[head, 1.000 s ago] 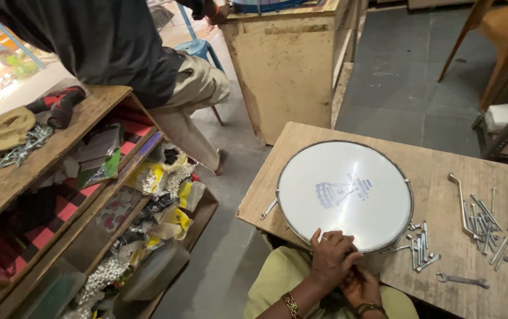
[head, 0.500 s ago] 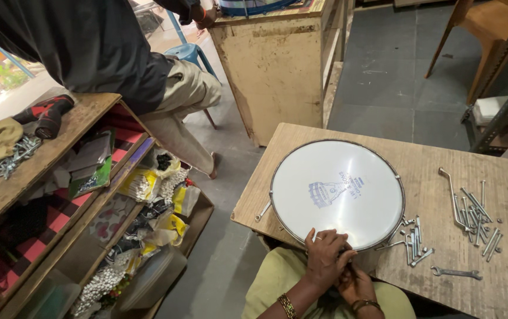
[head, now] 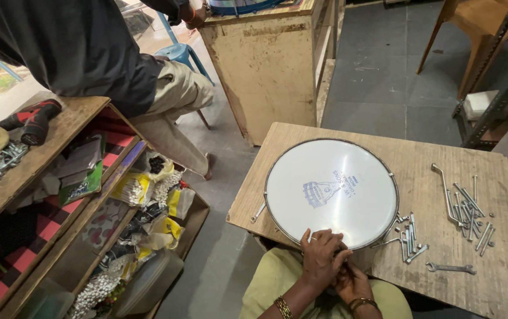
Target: The person assembles a drum by placing the drum head onto the shell and then attaching and tightening the metal rim using multiple screws and a wrench.
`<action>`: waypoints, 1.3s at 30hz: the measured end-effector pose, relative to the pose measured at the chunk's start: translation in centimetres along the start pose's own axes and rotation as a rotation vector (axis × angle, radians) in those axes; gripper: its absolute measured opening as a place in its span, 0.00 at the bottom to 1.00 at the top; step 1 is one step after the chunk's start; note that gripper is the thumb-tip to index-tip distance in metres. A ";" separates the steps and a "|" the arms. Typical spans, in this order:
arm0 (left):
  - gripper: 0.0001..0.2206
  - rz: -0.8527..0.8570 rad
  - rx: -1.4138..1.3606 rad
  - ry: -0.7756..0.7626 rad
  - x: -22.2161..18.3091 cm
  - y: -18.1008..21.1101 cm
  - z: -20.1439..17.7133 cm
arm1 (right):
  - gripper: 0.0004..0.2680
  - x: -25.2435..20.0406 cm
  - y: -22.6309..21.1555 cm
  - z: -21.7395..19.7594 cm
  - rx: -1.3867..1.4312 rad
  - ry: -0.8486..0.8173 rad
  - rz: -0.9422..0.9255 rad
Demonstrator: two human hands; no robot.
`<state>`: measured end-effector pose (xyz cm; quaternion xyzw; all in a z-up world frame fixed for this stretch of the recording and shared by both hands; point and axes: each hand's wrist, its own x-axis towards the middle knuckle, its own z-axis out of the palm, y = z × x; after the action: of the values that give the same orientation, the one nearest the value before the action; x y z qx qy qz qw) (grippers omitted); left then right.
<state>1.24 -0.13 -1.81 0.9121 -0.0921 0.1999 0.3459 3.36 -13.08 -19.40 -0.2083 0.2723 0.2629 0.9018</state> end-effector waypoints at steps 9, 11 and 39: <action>0.19 -0.017 0.000 -0.025 0.2 0.3 -0.3 | 0.08 0.5 0.1 0.3 0.045 -0.199 -0.001; 0.18 -0.020 -0.005 -0.022 0.1 0.2 -0.3 | 0.08 0.3 0.2 0.2 0.043 -0.169 0.007; 0.18 0.003 0.024 -0.048 -0.1 -0.5 0.0 | 0.07 0.6 0.5 0.3 -0.016 -0.180 -0.037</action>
<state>1.35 0.29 -2.14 0.9206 -0.0992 0.1793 0.3324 3.61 -12.28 -19.70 -0.1959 0.1840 0.2660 0.9258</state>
